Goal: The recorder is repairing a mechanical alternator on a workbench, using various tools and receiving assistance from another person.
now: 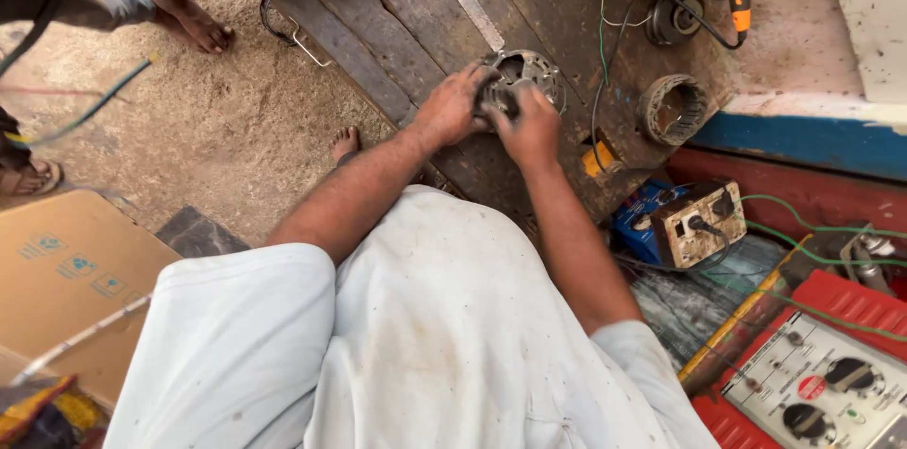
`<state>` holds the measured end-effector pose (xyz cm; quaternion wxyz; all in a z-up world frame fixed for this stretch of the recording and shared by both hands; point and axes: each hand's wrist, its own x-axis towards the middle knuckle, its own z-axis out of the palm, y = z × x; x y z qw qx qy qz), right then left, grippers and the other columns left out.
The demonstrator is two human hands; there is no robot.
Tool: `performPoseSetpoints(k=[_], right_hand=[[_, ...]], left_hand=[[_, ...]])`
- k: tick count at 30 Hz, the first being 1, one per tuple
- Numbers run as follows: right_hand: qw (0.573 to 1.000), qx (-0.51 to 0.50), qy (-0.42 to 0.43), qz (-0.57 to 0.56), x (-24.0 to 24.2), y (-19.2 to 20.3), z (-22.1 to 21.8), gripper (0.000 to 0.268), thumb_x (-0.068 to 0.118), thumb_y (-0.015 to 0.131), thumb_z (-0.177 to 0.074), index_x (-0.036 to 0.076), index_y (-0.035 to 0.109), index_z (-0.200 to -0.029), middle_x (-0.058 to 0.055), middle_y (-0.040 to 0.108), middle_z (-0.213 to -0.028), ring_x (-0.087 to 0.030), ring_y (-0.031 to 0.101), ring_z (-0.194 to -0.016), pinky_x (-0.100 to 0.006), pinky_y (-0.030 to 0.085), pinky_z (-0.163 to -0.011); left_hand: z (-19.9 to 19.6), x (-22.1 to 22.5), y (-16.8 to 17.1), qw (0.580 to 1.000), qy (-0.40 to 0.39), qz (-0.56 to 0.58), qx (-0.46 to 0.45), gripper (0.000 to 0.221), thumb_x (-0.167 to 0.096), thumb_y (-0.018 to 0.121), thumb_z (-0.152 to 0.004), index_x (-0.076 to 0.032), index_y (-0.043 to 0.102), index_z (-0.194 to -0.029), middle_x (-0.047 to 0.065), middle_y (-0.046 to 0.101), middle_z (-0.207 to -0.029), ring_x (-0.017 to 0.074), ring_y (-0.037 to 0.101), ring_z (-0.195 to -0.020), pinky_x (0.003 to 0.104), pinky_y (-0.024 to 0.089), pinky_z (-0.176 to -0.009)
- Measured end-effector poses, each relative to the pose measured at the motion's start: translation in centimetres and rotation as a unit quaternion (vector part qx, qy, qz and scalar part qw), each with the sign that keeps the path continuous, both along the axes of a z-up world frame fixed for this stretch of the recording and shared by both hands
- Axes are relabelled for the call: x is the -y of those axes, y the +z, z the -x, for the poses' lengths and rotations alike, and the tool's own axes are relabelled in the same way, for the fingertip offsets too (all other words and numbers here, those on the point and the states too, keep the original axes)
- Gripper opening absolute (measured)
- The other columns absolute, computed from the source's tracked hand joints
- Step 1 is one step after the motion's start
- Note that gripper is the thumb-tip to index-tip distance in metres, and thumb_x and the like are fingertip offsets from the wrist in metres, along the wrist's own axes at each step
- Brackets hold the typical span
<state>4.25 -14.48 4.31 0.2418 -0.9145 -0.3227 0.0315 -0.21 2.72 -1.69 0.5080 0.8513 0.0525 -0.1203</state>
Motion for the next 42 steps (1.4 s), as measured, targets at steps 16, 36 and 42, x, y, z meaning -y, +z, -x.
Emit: performPoseSetpoints(k=[16,36,42], right_hand=[[0.99,0.012,0.139,-0.031,2.5,-0.5,-2.5,0.039,0.017,0.083,-0.087,0.008,0.067,-0.121,-0.019,0.067,-0.118,-0.04,0.067,-0.108,-0.047,0.056,-0.09],[0.986,-0.093,0.134,0.042,3.0,0.0,-4.0,0.036,0.016,0.079,-0.094,0.008,0.068,-0.127,-0.016,0.07,-0.119,-0.033,0.07,-0.11,-0.043,0.057,-0.096],[0.976,-0.111,0.038,0.182,1.6,-1.2,-3.7,0.039,0.033,0.087,-0.092,0.01,0.069,-0.118,-0.015,0.071,-0.113,-0.032,0.07,-0.105,-0.045,0.055,-0.094]], left_hand=[[0.4,0.6,-0.3,0.993,0.09,0.039,0.071,0.082,-0.022,0.093,-0.069,-0.015,0.055,-0.141,0.012,0.064,-0.138,0.0314,0.059,-0.129,0.04,0.047,-0.109],[0.4,0.8,1.0,0.997,0.072,0.011,0.005,0.085,-0.022,0.093,-0.07,-0.02,0.05,-0.144,0.007,0.059,-0.143,0.0282,0.055,-0.133,0.041,0.042,-0.114],[0.6,0.9,1.1,0.998,0.068,0.018,0.0,0.075,-0.024,0.088,-0.08,-0.021,0.051,-0.145,0.008,0.06,-0.144,0.0277,0.056,-0.134,0.04,0.042,-0.117]])
